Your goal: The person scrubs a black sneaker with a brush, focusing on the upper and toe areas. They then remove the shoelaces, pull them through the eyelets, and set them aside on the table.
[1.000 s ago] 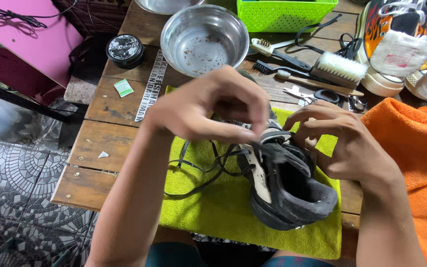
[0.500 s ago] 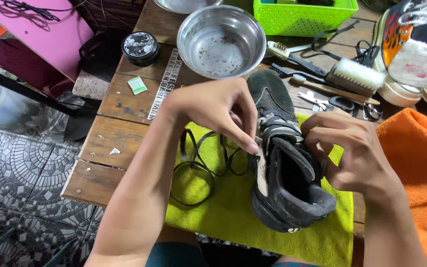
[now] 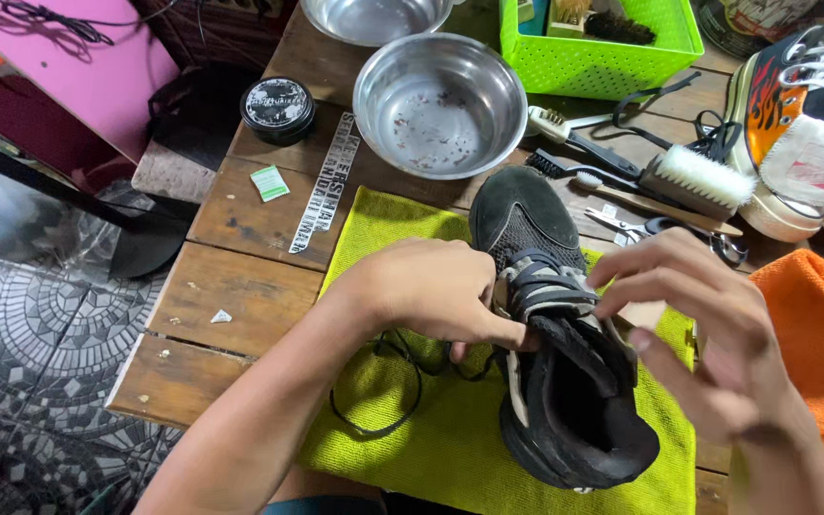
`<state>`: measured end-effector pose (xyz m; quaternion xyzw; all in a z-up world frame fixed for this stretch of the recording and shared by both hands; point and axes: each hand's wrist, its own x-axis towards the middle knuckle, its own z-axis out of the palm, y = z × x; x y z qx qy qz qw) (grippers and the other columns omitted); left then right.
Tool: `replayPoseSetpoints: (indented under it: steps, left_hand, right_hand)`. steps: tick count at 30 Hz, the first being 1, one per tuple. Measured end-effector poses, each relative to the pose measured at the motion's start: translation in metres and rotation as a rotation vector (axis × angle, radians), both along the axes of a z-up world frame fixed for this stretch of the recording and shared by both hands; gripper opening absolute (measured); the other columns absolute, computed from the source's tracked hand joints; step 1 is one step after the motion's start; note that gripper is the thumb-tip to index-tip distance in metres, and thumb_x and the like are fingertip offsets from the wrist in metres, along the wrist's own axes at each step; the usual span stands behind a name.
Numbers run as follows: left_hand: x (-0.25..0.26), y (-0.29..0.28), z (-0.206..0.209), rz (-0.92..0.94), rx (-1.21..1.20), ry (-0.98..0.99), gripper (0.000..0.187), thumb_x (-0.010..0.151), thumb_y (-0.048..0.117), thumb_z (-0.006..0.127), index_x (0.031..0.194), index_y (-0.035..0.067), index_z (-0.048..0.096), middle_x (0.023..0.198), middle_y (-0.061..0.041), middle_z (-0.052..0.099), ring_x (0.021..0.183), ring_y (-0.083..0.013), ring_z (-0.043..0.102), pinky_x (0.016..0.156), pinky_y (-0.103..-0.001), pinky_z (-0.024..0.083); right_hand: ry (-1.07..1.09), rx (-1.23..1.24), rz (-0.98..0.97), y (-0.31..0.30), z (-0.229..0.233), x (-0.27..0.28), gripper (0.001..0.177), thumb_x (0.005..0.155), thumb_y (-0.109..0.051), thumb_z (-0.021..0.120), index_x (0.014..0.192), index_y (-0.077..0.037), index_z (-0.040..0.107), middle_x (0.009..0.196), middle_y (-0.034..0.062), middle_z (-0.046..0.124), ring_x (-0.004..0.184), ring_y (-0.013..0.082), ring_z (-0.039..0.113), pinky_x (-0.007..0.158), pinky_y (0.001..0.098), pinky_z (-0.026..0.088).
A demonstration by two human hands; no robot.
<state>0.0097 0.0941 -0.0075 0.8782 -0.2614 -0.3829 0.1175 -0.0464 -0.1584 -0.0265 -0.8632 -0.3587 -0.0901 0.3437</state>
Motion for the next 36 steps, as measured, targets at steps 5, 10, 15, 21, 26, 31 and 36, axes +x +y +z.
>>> replayPoseSetpoints:
  steps: [5, 10, 15, 21, 26, 31, 36]
  left_hand:
    - [0.010, 0.007, -0.032, -0.045, -0.165, 0.102, 0.051, 0.087, 0.067, 0.061, 0.073, 0.025, 0.088, 0.079, 0.006, 0.086, 0.082, -0.0124, 0.075, 0.076, -0.032, 0.055]
    - [0.014, 0.006, -0.038, -0.101, -0.295, 0.135, 0.049, 0.086, 0.066, 0.071, 0.074, 0.023, 0.091, 0.052, 0.006, 0.055, 0.056, -0.0121, 0.039, 0.054, -0.033, 0.035]
    - [-0.006, -0.002, 0.000, -0.004, -0.051, -0.012, 0.067, 0.077, 0.084, 0.052, 0.081, 0.020, 0.071, 0.079, 0.001, 0.078, 0.084, -0.0226, 0.075, 0.076, -0.042, 0.052]
    - [0.000, -0.002, -0.007, -0.131, -0.002, 0.061, 0.055, 0.072, 0.070, 0.062, 0.097, 0.024, 0.081, 0.098, -0.002, 0.084, 0.092, -0.0292, 0.076, 0.079, -0.043, 0.055]
    - [0.013, 0.006, -0.042, -0.113, -0.217, 0.226, 0.050, 0.073, 0.056, 0.081, 0.106, 0.019, 0.087, 0.093, 0.002, 0.080, 0.087, -0.0154, 0.070, 0.080, -0.031, 0.056]
    - [0.020, 0.013, -0.057, -0.091, -0.387, 0.348, 0.038, 0.074, 0.043, 0.089, 0.099, 0.015, 0.088, 0.086, 0.007, 0.075, 0.085, -0.0082, 0.065, 0.078, -0.026, 0.054]
    - [0.021, 0.016, -0.061, -0.106, -0.393, 0.361, 0.034, 0.078, 0.047, 0.089, 0.100, 0.021, 0.093, 0.082, 0.012, 0.076, 0.081, -0.0030, 0.058, 0.074, -0.024, 0.049]
  right_hand:
    - [0.053, -0.352, 0.131, 0.040, 0.038, 0.009, 0.019, 0.102, -0.028, 0.067, 0.097, -0.023, 0.085, 0.104, -0.0102, 0.086, 0.085, 0.0189, 0.078, 0.077, 0.0381, 0.057]
    - [0.394, -0.885, -0.255, 0.063, 0.056, 0.017, 0.031, 0.083, -0.078, 0.088, 0.081, -0.047, 0.090, 0.086, -0.0305, 0.083, 0.082, 0.0091, 0.079, 0.088, 0.0293, 0.058]
    - [0.575, -0.965, -0.382, 0.065, 0.060, 0.017, 0.091, 0.089, -0.058, 0.084, 0.169, -0.070, 0.043, 0.102, -0.0299, 0.089, 0.099, 0.0144, 0.080, 0.102, 0.0382, 0.054]
    - [0.317, -0.646, -0.136, 0.053, 0.033, 0.019, 0.007, 0.086, -0.036, 0.087, 0.093, -0.033, 0.086, 0.090, -0.0173, 0.091, 0.079, 0.0189, 0.081, 0.080, 0.0393, 0.057]
    - [0.304, -0.683, -0.129, 0.056, 0.033, 0.019, 0.014, 0.089, -0.041, 0.083, 0.094, -0.043, 0.096, 0.107, -0.0255, 0.084, 0.090, 0.0130, 0.082, 0.079, 0.0412, 0.056]
    - [0.265, -0.764, -0.148, 0.060, 0.033, 0.013, 0.022, 0.093, -0.043, 0.077, 0.093, -0.050, 0.098, 0.116, -0.0275, 0.079, 0.106, 0.0128, 0.079, 0.085, 0.0454, 0.059]
    - [0.261, -0.920, -0.316, 0.072, 0.036, 0.004, 0.031, 0.094, -0.057, 0.070, 0.086, -0.037, 0.093, 0.115, -0.0242, 0.078, 0.115, 0.0153, 0.074, 0.098, 0.0475, 0.053]
